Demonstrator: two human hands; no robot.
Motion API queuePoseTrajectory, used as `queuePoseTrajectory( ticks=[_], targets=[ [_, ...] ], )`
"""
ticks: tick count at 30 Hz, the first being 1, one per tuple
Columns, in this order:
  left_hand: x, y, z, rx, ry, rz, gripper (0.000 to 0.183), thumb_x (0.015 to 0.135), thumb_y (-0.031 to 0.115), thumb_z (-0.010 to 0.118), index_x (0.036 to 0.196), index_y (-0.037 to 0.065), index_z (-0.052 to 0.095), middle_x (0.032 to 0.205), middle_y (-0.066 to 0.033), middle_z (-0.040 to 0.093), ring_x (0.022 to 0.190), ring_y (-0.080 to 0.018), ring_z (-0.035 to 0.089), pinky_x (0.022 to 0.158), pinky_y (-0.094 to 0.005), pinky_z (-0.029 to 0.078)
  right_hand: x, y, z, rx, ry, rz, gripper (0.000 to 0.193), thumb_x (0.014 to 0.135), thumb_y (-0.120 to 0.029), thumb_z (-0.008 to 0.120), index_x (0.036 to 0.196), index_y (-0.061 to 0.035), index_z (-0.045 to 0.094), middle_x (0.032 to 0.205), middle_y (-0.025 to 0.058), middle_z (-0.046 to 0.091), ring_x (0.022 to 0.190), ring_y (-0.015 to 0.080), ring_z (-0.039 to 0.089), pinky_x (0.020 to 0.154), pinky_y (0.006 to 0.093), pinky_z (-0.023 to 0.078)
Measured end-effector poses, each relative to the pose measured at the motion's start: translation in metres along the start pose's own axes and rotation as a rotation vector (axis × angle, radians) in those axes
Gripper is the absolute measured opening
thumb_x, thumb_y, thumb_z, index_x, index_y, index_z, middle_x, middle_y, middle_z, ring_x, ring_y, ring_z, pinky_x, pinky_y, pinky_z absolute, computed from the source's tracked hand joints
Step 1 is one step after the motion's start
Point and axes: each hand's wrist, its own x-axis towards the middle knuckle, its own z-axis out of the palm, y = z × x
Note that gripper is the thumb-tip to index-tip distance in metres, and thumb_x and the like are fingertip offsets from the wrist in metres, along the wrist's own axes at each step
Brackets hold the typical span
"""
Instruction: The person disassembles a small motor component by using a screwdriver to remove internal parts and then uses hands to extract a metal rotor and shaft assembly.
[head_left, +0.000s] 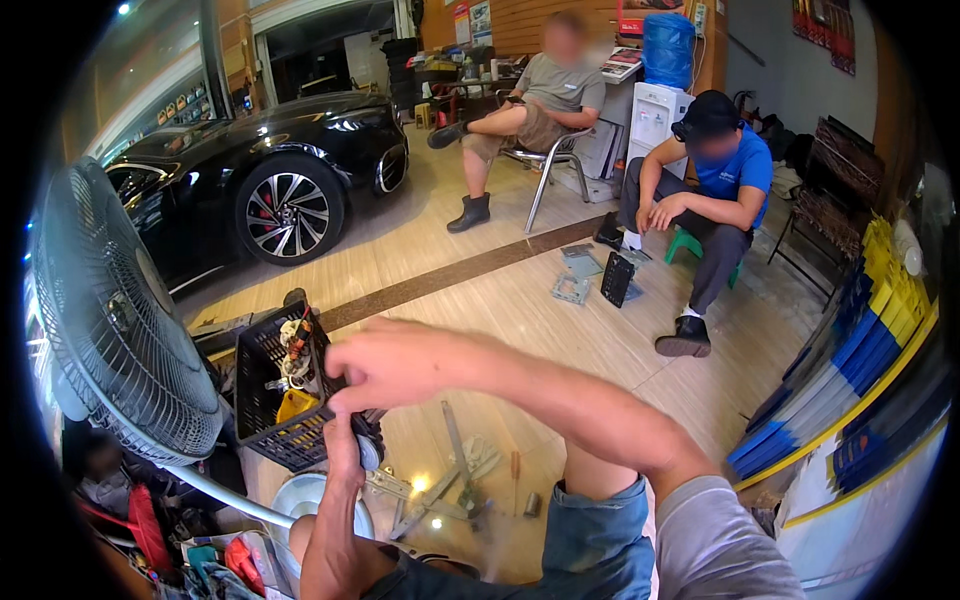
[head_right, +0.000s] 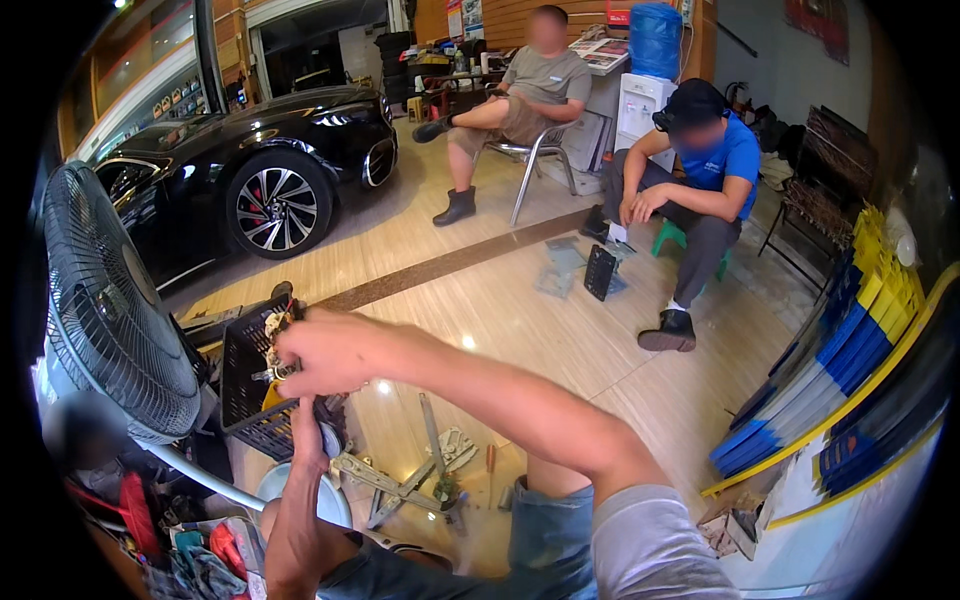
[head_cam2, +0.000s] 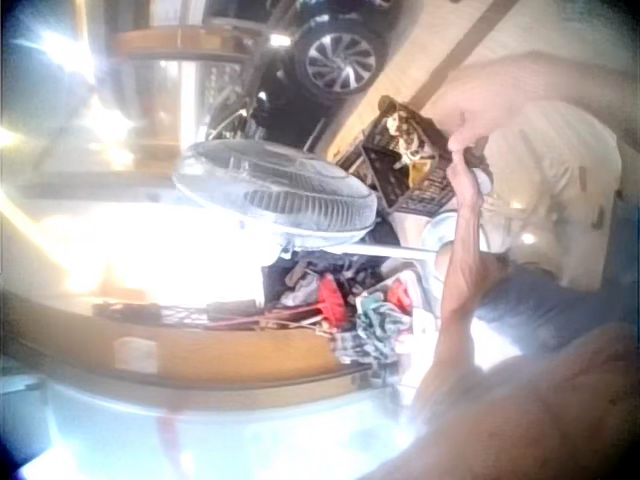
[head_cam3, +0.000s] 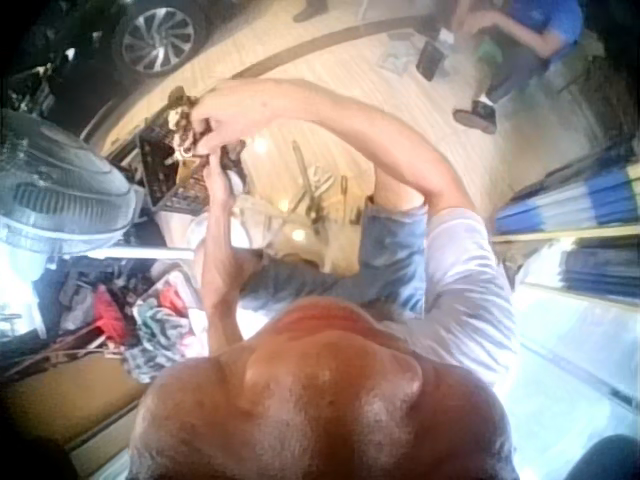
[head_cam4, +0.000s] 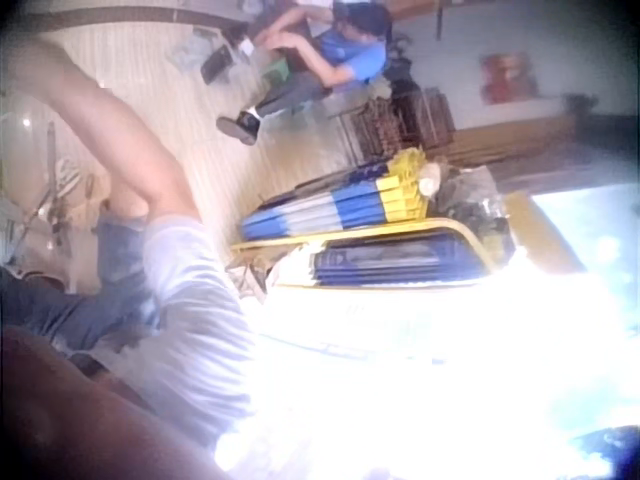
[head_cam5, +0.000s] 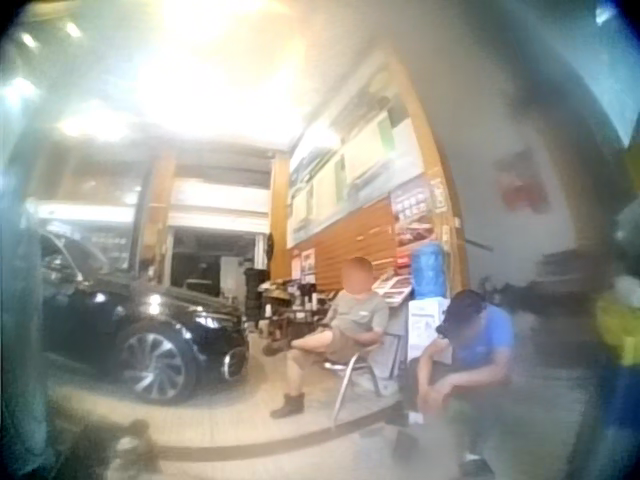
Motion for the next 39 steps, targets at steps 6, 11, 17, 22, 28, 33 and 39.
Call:
queuePoseTrajectory(
  ticks=[6,11,17,22,28,33,39],
  targets=[
    [0.012,-0.015,0.004,0.148,-0.066,0.031,0.044,0.098,0.035,0.057,0.068,0.005,0.066,0.061,0.0001,0.059,0.054,-0.0077,0.051,0.05,-0.0242,0.038,-0.027,0.101,0.114,-0.102,0.287,0.024,0.05,0.088,-0.046,0.066,0.111,-0.0015,0.063,0.089,0.0214,0.068,0.083,0.0386,0.067,0.074,0.0431,0.053],
    [0.018,-0.024,0.013,0.371,-0.069,0.019,0.043,0.093,0.035,0.064,0.068,0.0,0.069,0.059,0.0014,0.058,0.053,-0.0055,0.047,0.049,-0.0252,0.036,-0.042,0.118,0.121,0.225,-0.001,0.224,0.049,0.089,-0.046,0.064,0.098,0.0026,0.064,0.084,0.0234,0.067,0.079,0.0431,0.066,0.076,0.0464,0.052],
    [0.024,-0.019,0.03,0.608,-0.103,0.109,0.047,0.092,0.038,0.065,0.071,-0.003,0.07,0.054,-0.0033,0.06,0.052,-0.006,0.051,0.047,-0.0274,0.04,-0.048,0.125,0.121,0.6,-0.051,0.479,0.043,0.093,-0.039,0.064,0.09,0.0039,0.065,0.075,0.0149,0.067,0.065,0.0239,0.068,0.059,0.0357,0.055],
    [0.031,-0.027,0.033,0.686,-0.064,0.193,0.047,0.094,0.038,0.063,0.073,-0.003,0.071,0.055,-0.0062,0.06,0.053,-0.0076,0.053,0.048,-0.0289,0.041,-0.045,0.127,0.123,0.713,0.04,0.602,0.035,0.095,-0.032,0.064,0.091,0.0031,0.065,0.069,0.0074,0.064,0.058,0.013,0.061,0.054,0.0282,0.05],
    [0.04,-0.034,0.021,0.289,0.01,0.135,0.063,0.1,0.054,0.045,0.081,-0.002,0.069,0.072,-0.0072,0.066,0.069,-0.0088,0.056,0.066,-0.029,0.045,-0.047,0.125,0.12,0.572,0.255,0.457,0.029,0.091,-0.027,0.07,0.096,0.0015,0.066,0.067,0.0076,0.062,0.058,0.0125,0.058,0.055,0.0311,0.048],
    [0.05,-0.023,0.017,-0.338,-0.1,-0.17,0.065,0.093,0.066,0.043,0.093,0.005,0.065,0.084,-0.0096,0.069,0.079,-0.0255,0.068,0.071,-0.0363,0.054,-0.049,0.132,0.12,0.274,0.406,0.197,0.026,0.089,-0.023,0.07,0.104,-0.0031,0.066,0.081,0.0103,0.065,0.072,0.0206,0.064,0.061,0.0354,0.05],
    [0.049,-0.025,0.015,-0.206,-0.486,-0.638,0.063,0.093,0.061,0.05,0.112,0.002,0.062,0.096,-0.0144,0.07,0.089,-0.0363,0.071,0.072,-0.044,0.062,-0.056,0.126,0.118,-0.157,0.303,0.013,0.031,0.087,-0.019,0.067,0.115,-0.0086,0.061,0.088,0.0084,0.057,0.081,0.0284,0.063,0.062,0.0401,0.051]
  ],
)
